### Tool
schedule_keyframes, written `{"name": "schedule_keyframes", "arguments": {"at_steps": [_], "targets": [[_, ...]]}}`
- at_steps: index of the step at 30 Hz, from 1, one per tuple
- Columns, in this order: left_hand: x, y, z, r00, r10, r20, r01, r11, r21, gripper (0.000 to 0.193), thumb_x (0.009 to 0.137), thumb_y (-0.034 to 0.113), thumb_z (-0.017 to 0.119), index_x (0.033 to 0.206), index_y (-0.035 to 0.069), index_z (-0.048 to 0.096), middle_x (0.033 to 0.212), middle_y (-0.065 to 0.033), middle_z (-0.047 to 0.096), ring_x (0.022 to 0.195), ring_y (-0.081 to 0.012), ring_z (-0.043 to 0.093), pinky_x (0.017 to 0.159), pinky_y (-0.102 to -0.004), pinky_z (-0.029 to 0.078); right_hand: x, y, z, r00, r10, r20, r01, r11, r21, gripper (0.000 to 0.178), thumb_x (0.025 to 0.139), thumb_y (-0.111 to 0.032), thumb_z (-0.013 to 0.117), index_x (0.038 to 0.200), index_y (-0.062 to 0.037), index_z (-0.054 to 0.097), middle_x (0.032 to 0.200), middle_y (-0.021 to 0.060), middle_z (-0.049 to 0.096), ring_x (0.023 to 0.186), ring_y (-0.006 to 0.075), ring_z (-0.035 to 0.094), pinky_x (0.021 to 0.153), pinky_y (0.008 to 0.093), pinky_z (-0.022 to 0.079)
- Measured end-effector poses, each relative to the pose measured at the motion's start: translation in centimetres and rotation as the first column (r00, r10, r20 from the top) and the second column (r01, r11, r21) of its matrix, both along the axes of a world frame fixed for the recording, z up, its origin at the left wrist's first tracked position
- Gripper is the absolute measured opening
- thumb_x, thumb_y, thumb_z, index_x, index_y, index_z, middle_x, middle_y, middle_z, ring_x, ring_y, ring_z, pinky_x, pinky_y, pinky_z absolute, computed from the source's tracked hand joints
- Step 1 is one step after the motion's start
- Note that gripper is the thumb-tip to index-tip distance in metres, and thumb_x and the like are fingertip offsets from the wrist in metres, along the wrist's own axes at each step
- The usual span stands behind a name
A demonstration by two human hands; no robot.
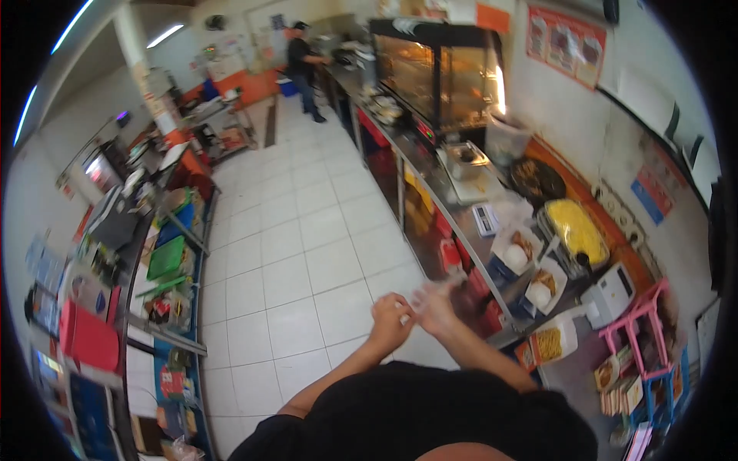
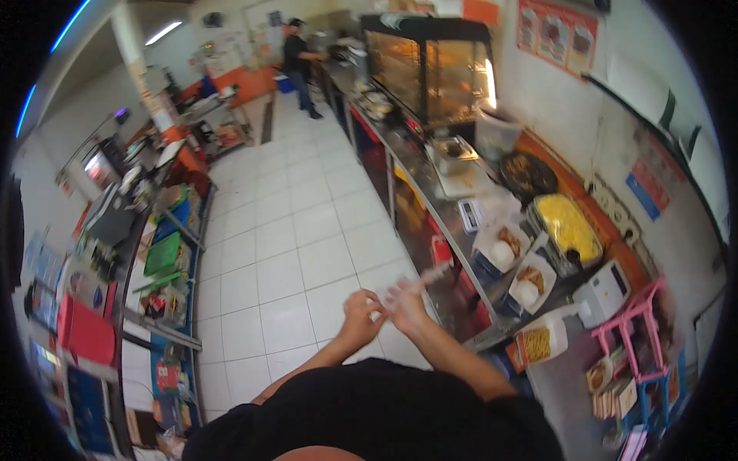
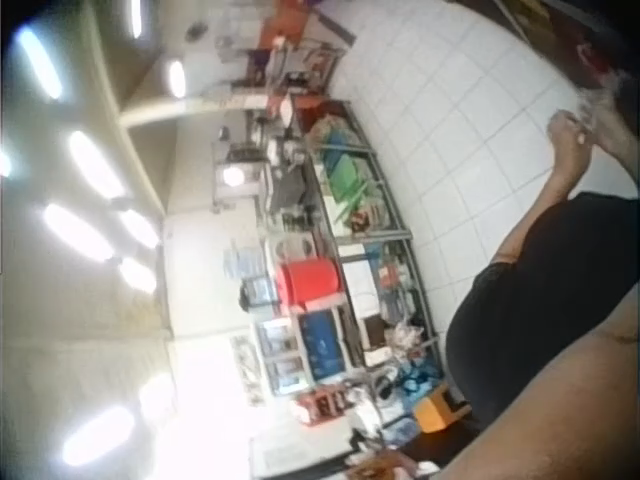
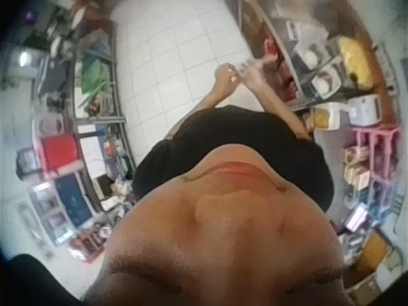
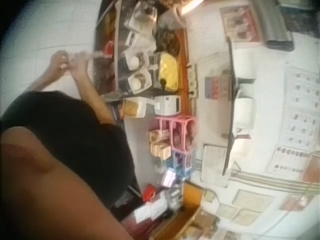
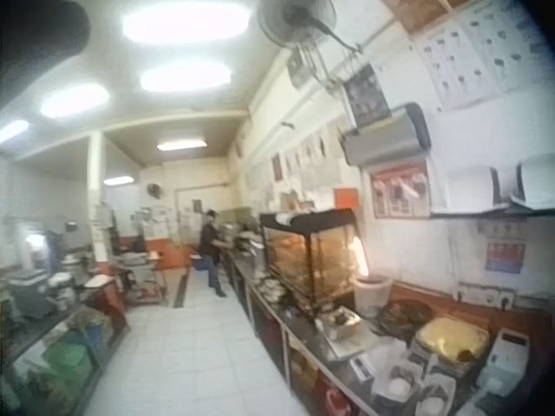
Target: Cutting chicken katsu, plating rice and egg, and packing them into delivery boxes.
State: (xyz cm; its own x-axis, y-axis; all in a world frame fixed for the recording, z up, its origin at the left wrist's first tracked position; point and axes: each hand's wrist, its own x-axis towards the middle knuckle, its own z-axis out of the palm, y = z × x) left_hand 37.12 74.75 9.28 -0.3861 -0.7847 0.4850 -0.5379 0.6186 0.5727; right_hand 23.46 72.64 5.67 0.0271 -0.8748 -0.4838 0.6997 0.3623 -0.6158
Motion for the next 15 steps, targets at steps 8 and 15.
{"name": "schedule_keyframes", "arguments": {"at_steps": [8, 15], "targets": [[-1.6, -19.9, -1.0, 0.99, -0.143, -0.017, 0.144, 0.989, 0.021, 0.013, 0.07, 0.017, 0.074, 0.073, 0.011, 0.063, 0.091, -0.0063, 0.052, 0.092, -0.0262, 0.048, 0.079, -0.0402, 0.033, -1.4, -21.4, -1.4, 0.98, -0.198, 0.037, 0.2, 0.977, -0.079, 0.081, 0.086, -0.07, 0.028, 0.144, -0.016, 0.012, 0.14, 0.0108, 0.03, 0.118, 0.0261, 0.036, 0.098, 0.0473, 0.03], [-4.4, -36.1, 0.2, 0.811, -0.577, 0.094, 0.573, 0.817, 0.069, 0.011, 0.071, 0.016, 0.072, 0.073, 0.01, 0.063, 0.093, -0.0066, 0.051, 0.096, -0.028, 0.046, 0.083, -0.0418, 0.03, -5.4, -34.0, -1.3, 0.894, -0.427, -0.14, 0.374, 0.88, -0.293, 0.06, 0.084, -0.067, 0.043, 0.125, -0.0247, 0.043, 0.105, -0.0014, 0.046, 0.093, 0.0181, 0.045, 0.073, 0.0392, 0.041]]}}
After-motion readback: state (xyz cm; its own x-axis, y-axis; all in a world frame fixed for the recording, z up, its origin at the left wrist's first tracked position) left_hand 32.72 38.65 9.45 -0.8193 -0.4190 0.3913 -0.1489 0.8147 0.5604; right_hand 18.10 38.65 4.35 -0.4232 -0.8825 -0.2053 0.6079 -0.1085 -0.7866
